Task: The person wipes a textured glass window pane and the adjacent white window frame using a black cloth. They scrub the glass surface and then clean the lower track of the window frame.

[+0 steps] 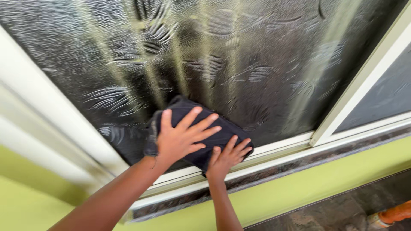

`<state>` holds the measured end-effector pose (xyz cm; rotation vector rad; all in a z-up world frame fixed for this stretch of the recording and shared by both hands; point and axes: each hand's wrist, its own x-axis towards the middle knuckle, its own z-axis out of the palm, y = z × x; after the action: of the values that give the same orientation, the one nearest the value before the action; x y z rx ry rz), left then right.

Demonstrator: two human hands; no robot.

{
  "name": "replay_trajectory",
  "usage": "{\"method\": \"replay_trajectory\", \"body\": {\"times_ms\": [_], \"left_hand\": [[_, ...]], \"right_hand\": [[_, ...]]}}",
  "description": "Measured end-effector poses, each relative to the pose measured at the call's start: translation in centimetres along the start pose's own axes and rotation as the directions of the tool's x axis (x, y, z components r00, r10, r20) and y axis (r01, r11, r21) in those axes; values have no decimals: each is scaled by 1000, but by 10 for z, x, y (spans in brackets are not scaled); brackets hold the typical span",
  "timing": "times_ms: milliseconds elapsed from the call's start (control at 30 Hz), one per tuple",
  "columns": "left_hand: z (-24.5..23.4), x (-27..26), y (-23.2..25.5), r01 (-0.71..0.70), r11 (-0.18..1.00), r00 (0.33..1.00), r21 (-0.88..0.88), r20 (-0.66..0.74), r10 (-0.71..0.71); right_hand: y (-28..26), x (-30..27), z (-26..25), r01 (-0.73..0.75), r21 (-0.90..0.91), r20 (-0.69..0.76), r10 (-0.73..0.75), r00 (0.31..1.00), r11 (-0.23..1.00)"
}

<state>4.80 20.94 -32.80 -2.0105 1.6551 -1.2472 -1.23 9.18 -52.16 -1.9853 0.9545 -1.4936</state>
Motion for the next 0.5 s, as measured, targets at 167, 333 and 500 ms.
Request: {"method": "replay_trajectory", "body": {"times_ms": [167, 333, 500], "left_hand": [[-20, -65, -39, 68, 990, 997, 127, 16, -71], [-38, -117, -54, 112, 959, 993, 260, -73, -96], [-101, -127, -64, 56, 997, 981, 60, -188, -44]], "right_hand": [[-60, -50, 8, 69, 63, 69, -74, 995, 996], [-95, -91, -2, 160, 127, 204, -183, 962, 979], [-125, -90, -38, 338, 450, 236, -475, 848, 827]]}}
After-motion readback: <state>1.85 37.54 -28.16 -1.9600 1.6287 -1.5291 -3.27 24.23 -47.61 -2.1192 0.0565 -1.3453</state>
